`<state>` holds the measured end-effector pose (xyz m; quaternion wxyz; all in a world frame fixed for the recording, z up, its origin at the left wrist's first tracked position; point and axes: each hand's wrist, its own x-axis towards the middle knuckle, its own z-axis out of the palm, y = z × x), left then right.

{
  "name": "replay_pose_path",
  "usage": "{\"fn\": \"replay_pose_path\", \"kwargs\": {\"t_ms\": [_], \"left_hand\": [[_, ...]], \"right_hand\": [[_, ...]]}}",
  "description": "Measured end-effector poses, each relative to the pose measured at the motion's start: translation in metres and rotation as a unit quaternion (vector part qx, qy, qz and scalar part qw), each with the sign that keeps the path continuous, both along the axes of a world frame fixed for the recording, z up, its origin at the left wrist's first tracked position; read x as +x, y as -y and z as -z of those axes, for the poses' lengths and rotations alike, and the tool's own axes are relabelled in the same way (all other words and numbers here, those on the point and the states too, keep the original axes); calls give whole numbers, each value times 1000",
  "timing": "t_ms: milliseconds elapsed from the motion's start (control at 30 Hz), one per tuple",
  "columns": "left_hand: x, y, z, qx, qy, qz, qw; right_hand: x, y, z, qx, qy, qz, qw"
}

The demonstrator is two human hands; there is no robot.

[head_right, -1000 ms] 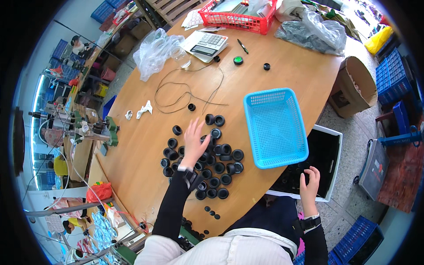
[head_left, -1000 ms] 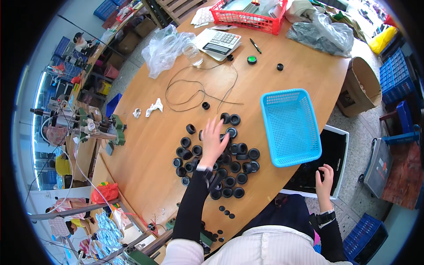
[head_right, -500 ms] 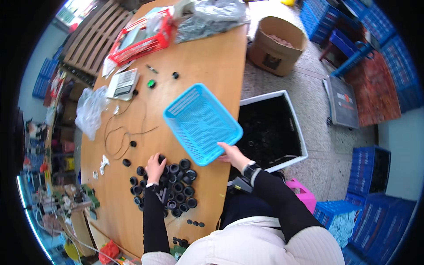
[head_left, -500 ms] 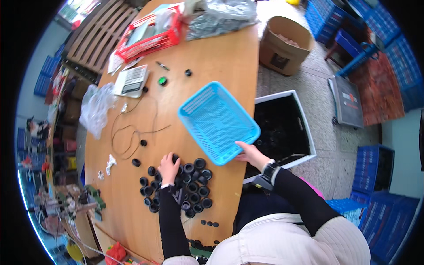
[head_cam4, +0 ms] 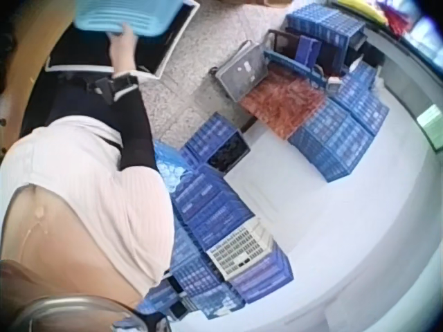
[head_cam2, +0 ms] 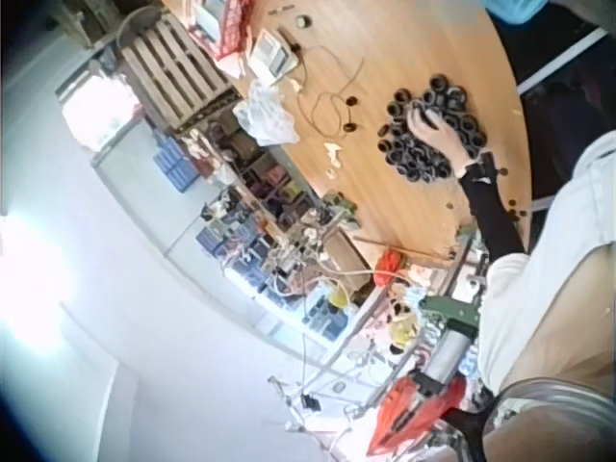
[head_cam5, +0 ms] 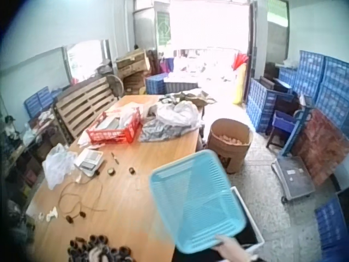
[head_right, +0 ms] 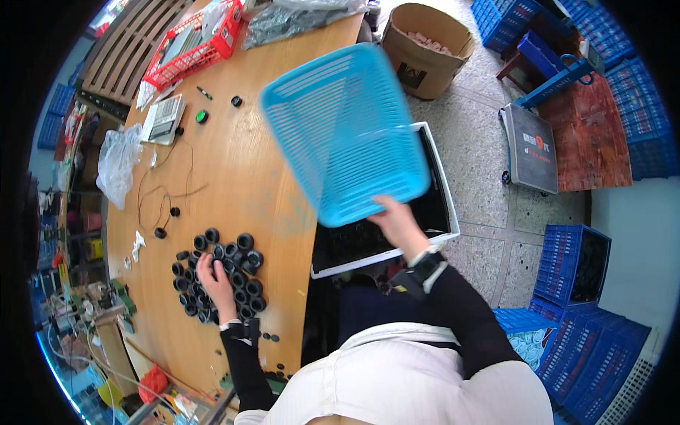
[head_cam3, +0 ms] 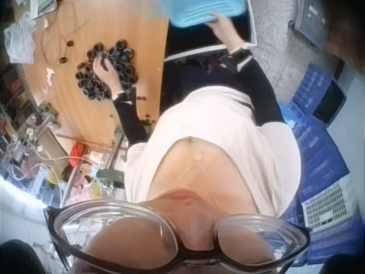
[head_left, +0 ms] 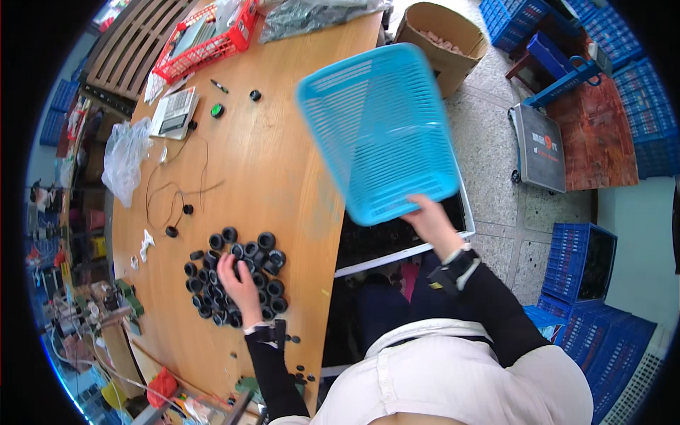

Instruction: The person fills a blue basket with black wheels from a large bin, empties them onto a table, and sorts them before returning to refill the basket.

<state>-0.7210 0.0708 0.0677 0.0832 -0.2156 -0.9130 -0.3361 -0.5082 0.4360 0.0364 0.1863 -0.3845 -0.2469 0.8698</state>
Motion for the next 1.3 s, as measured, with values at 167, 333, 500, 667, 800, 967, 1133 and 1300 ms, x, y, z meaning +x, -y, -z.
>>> {"fn": "replay_pose_path", "kwargs": {"t_ms": [167, 333, 500, 667, 800, 967, 1133, 1300], "left_hand": [[122, -48, 8, -14, 56, 21, 998], [232, -109, 26, -26, 151, -41, 987], [330, -190, 61, -7, 242, -60, 968], [381, -229, 69, -20, 337, -18, 941], [405, -243, 77, -57, 427, -47, 901], [421, -249, 117, -30, 479, -45, 876], [434, -258, 177, 1, 458, -84, 885], [431, -308, 233, 98, 520, -164, 833]], "right_hand": [[148, -115, 14, 148, 160, 73, 973], [247, -214, 36, 227, 307, 85, 920], [279, -305, 64, 168, 301, -91, 934], [266, -316, 97, -15, 271, -341, 900], [233, -291, 126, -45, 280, -428, 858], [184, -276, 165, -34, 267, -428, 863], [153, -270, 189, -1, 312, -395, 864], [112, -285, 217, 3, 352, -384, 853]]}}
